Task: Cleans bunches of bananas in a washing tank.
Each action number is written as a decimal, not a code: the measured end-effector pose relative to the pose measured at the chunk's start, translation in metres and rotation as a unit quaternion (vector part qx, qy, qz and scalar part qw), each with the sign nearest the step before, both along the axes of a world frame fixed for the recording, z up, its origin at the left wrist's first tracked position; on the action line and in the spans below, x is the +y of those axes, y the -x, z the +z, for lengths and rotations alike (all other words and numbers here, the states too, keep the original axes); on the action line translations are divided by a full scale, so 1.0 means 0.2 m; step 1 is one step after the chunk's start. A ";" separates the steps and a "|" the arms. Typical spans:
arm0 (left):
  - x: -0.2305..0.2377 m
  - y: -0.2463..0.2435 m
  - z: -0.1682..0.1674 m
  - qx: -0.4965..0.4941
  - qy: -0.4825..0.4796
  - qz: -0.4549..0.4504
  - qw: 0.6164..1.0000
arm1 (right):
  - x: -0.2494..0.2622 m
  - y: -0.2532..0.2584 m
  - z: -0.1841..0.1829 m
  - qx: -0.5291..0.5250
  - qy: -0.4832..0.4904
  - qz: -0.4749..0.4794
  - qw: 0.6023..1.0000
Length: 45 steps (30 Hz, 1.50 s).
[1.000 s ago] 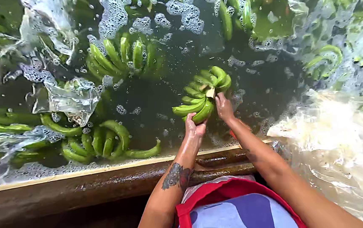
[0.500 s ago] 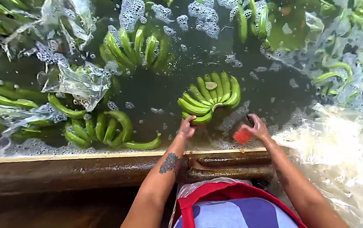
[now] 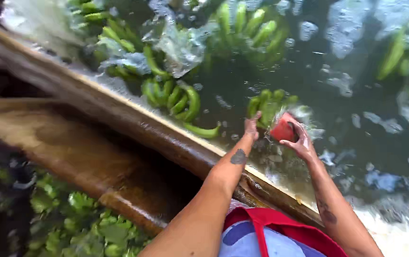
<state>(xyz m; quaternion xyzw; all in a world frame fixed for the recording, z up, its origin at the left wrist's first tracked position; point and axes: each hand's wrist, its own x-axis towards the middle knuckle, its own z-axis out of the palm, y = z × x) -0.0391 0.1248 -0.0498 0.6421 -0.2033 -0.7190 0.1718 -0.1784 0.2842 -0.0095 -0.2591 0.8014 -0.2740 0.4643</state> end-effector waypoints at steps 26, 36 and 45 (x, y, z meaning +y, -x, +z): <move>-0.13 0.08 0.16 -0.039 0.052 -0.138 0.988 | -0.06 0.50 0.10 0.244 -0.128 -0.132 0.952; -0.07 0.03 0.18 0.003 0.021 -0.103 0.994 | 0.21 0.28 0.15 0.242 -0.088 -0.036 0.966; 0.03 -0.17 0.19 -0.159 0.505 -0.641 0.556 | 1.22 0.64 0.01 0.044 -0.126 -0.313 0.940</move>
